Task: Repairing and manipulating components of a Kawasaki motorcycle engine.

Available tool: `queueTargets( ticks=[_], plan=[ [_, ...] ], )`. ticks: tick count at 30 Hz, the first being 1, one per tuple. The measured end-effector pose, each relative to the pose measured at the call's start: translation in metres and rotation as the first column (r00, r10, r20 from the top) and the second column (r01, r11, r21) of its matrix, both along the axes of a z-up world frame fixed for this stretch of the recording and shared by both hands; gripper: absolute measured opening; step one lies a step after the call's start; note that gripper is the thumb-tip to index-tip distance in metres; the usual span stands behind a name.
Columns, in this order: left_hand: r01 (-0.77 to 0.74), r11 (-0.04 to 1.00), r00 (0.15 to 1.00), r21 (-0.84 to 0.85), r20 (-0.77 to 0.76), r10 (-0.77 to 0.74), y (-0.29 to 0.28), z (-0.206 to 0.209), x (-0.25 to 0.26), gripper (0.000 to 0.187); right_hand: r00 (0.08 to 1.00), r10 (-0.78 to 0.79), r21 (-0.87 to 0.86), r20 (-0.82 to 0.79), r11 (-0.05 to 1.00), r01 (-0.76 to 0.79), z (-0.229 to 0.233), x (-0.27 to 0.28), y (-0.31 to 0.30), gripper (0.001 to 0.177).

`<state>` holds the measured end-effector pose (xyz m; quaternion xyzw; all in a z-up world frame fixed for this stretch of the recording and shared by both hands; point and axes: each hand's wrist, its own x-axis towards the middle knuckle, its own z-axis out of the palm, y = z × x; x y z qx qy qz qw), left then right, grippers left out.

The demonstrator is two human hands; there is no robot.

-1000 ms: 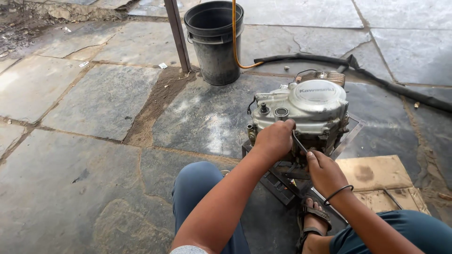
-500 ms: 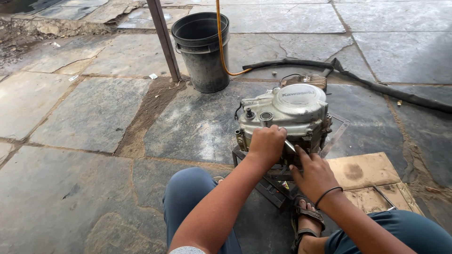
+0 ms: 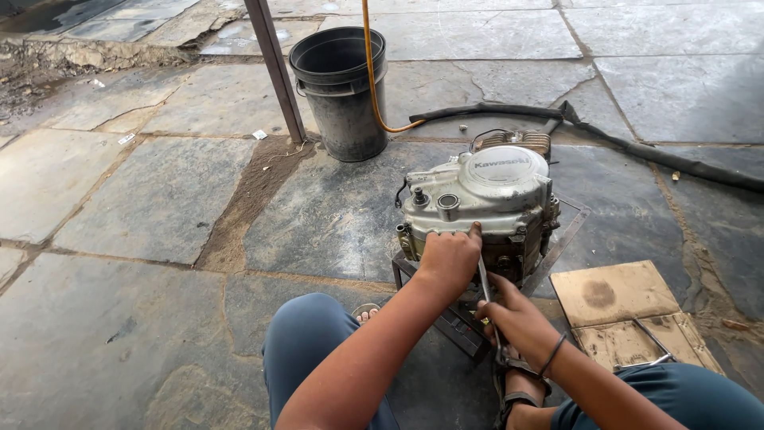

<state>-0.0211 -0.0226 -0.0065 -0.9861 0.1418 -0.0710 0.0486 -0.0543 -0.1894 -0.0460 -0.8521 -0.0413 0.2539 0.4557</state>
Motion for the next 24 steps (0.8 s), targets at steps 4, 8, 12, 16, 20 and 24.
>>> queueTargets(
  ticks=[4,8,12,16,20,24],
  plan=[
    [-0.022,0.995,0.998,-0.092,-0.053,0.018,0.005,-0.003,0.001,0.058,0.978,-0.163,0.222,-0.13,0.957,0.189,0.012,0.005,-0.009,0.055],
    [0.0,0.995,0.997,-0.104,-0.072,-0.008,0.007,-0.004,0.004,0.063,0.98,-0.176,0.131,-0.092,0.974,0.187,0.02,0.008,-0.008,0.044],
    [0.029,0.993,0.998,-0.113,-0.049,-0.035,0.011,-0.01,0.005,0.064,0.978,-0.178,0.174,-0.111,0.965,0.196,-0.003,0.014,-0.013,0.045],
    [0.03,0.995,0.997,-0.09,-0.062,-0.035,0.011,-0.008,0.006,0.064,0.921,-0.256,0.358,-0.292,0.864,0.353,-0.013,0.009,-0.005,0.036],
    [0.006,0.995,0.992,-0.102,-0.126,-0.019,0.013,-0.007,0.008,0.055,0.849,-0.274,0.434,-0.452,0.764,0.478,-0.011,-0.004,0.021,0.024],
    [0.027,0.991,0.993,-0.134,-0.113,-0.042,0.024,0.004,0.005,0.05,0.877,-0.268,0.442,-0.398,0.782,0.439,-0.014,-0.007,0.038,0.025]
  ],
)
